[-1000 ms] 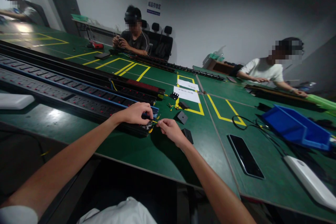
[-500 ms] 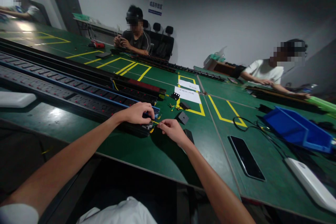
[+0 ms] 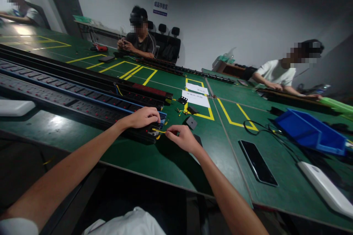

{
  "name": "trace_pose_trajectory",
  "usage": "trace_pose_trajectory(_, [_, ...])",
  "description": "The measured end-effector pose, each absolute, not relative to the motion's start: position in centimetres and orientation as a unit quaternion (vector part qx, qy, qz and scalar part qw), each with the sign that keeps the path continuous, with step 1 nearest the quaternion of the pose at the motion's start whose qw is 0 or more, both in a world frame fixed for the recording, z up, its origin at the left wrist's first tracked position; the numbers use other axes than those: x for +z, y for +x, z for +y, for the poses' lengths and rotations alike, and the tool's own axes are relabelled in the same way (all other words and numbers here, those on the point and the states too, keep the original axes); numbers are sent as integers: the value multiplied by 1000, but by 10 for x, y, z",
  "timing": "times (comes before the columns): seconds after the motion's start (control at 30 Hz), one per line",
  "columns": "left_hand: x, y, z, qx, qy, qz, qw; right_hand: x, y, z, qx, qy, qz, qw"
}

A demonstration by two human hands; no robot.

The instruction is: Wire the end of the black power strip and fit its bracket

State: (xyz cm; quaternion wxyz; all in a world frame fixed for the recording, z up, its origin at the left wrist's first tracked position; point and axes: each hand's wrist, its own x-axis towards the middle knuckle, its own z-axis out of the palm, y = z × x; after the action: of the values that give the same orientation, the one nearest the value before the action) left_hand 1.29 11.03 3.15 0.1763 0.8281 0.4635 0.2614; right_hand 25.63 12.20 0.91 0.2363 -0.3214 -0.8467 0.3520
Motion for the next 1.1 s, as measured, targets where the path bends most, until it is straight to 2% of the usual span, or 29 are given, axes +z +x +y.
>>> trace_pose_trajectory(0.23, [31, 13, 110, 259, 833, 459, 166, 7, 267, 129, 239, -335, -855, 316])
trace_pose_trajectory(0.47, [32, 12, 108, 247, 848, 446, 143, 6, 266, 129, 212, -326, -855, 342])
trace_pose_trajectory(0.73, [34, 12, 107, 242, 852, 440, 147, 4, 263, 126, 242, -346, -825, 374])
trace_pose_trajectory(1.1, [33, 12, 107, 251, 849, 445, 137, -7, 250, 125, 431, -394, -714, 388])
